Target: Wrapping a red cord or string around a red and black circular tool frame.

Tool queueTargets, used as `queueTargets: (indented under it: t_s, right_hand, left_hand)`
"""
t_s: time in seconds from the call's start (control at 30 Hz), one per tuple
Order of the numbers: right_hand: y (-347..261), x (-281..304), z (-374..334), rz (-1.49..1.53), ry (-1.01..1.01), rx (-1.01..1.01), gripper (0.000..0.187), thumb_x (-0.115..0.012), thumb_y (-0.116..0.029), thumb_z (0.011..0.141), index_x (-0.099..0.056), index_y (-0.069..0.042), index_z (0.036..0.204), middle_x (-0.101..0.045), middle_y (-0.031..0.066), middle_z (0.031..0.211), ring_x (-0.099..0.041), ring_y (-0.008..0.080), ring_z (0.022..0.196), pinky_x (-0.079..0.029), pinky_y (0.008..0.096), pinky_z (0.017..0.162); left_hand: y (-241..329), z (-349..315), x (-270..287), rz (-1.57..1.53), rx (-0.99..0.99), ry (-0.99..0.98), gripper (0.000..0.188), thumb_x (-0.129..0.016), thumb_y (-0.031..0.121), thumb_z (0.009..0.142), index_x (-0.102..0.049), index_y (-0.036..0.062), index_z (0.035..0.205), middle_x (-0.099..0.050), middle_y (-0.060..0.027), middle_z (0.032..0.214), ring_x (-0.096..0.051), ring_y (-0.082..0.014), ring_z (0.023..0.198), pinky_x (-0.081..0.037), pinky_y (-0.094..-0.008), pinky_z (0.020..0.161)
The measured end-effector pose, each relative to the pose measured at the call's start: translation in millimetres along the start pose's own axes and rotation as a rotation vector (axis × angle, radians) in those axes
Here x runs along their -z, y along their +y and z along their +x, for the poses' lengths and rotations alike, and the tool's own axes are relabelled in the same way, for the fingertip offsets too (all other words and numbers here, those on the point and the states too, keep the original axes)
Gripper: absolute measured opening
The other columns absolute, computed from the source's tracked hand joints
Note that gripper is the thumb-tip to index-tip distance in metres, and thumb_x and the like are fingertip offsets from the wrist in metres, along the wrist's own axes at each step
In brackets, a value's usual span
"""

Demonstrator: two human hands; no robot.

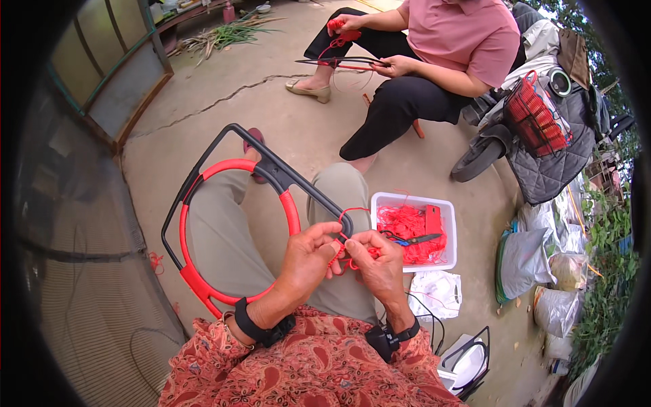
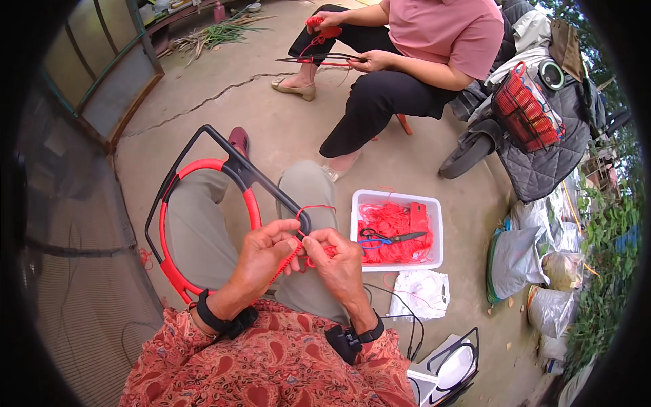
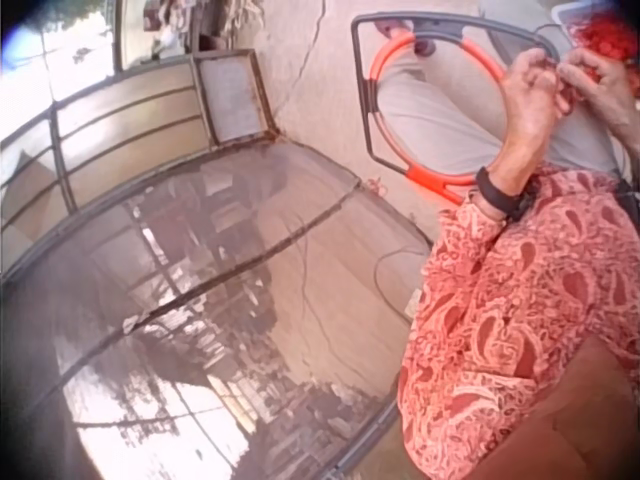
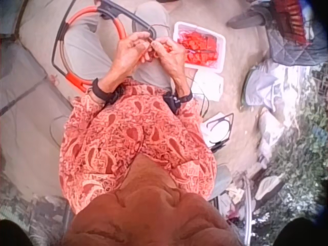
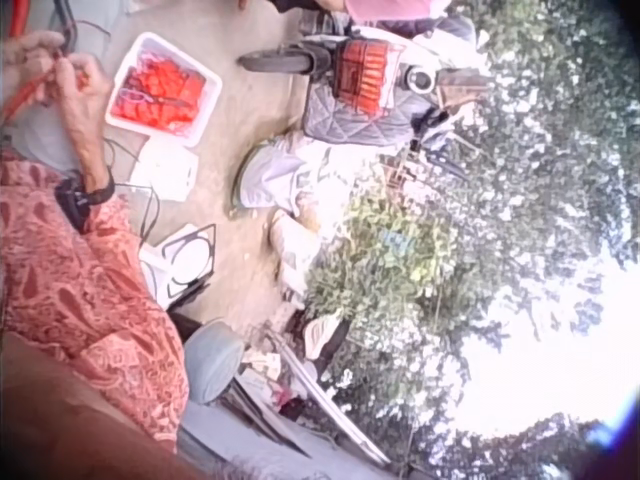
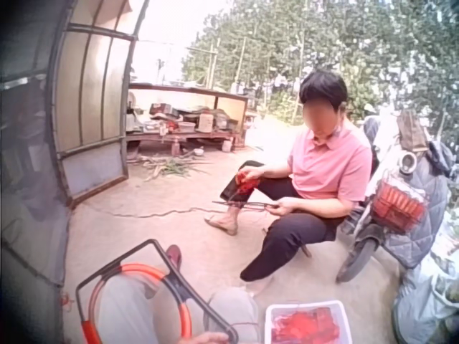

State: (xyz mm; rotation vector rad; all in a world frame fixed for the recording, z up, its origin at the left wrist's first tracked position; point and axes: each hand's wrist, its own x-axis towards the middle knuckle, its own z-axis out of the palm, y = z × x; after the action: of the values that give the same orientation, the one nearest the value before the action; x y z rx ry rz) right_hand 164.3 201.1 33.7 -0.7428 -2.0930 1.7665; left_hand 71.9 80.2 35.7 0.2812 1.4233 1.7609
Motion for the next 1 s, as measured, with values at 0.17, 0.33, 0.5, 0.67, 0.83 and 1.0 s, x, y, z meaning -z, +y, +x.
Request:
queueTargets:
  t_s: [0.17, 0.33, 0.5, 0.67, 0.83, 1.0]
  right_hand:
    - [5.5, -2.3, -3.7, 0.106, 0.08, -0.047, 0.009, -0.061, -0.008, 0.089, -0.063, 0.001, 0.091, -0.067, 0.0033, 0.076, -0.059, 0.0067, 0.064, -0.048, 0.0205, 0.058]
    - [19.3, -5.2, 0.8, 0.651, 0.048, -0.127, 0.01, -0.061, -0.006, 0.086, -0.061, 0.001, 0.094, -0.065, 0.0054, 0.083, -0.059, 0.008, 0.067, -0.048, 0.021, 0.061]
    - [21.5, 15.2, 2.5, 0.867, -0.192, -0.24, 0.009, -0.06, -0.005, 0.085, -0.06, 0.0, 0.093, -0.064, 0.005, 0.087, -0.058, 0.0073, 0.069, -0.048, 0.0212, 0.062]
    - [21.1, 24.2, 9.7, 0.416, -0.047, -0.199, 0.011, -0.063, -0.008, 0.085, -0.061, 0.0, 0.091, -0.062, -0.0012, 0.074, -0.054, 0.0038, 0.062, -0.043, 0.018, 0.056]
    - [17.5, 12.5, 6.4, 0.004, 0.112, 0.006, 0.01, -0.066, -0.004, 0.082, -0.062, -0.003, 0.091, -0.058, -0.0025, 0.066, -0.05, 0.001, 0.057, -0.038, 0.0188, 0.049]
    - [14.1, 15.6, -11.7, -0.122, 0.15, 0.167, 0.011, -0.067, -0.003, 0.082, -0.064, -0.002, 0.093, -0.062, -0.0003, 0.069, -0.054, 0.0035, 0.059, -0.043, 0.0205, 0.052]
  left_hand:
    - [2.4, -1.4, -0.6, -0.012, -0.007, 0.01, 0.033, -0.05, -0.002, 0.09, -0.05, -0.0083, 0.122, -0.062, -0.0073, 0.081, -0.059, -0.0122, 0.06, -0.046, -0.0224, 0.051]
    - [0.9, 0.1, -1.2, -0.035, -0.018, -0.002, 0.034, -0.05, -0.002, 0.09, -0.049, -0.0085, 0.124, -0.061, -0.0069, 0.081, -0.059, -0.0119, 0.06, -0.046, -0.0226, 0.051]
    - [1.7, 0.2, 0.7, -0.025, 0.001, -0.026, 0.033, -0.05, -0.002, 0.091, -0.049, -0.0084, 0.123, -0.061, -0.007, 0.081, -0.059, -0.0116, 0.06, -0.046, -0.0226, 0.05]
    - [-1.4, 1.6, -0.6, -0.027, 0.069, -0.015, 0.028, -0.049, -0.002, 0.09, -0.051, -0.0079, 0.118, -0.062, -0.0082, 0.083, -0.058, -0.0123, 0.058, -0.045, -0.0225, 0.049]
    - [-5.2, 7.0, -0.4, -0.003, 0.107, -0.016, 0.025, -0.05, -0.001, 0.09, -0.052, -0.0071, 0.114, -0.063, -0.0091, 0.084, -0.059, -0.0128, 0.057, -0.045, -0.0227, 0.047]
    - [-2.4, 6.9, -3.0, -0.003, 0.114, -0.014, 0.024, -0.05, 0.0, 0.09, -0.053, -0.0063, 0.112, -0.063, -0.0094, 0.083, -0.059, -0.0127, 0.057, -0.045, -0.0227, 0.046]
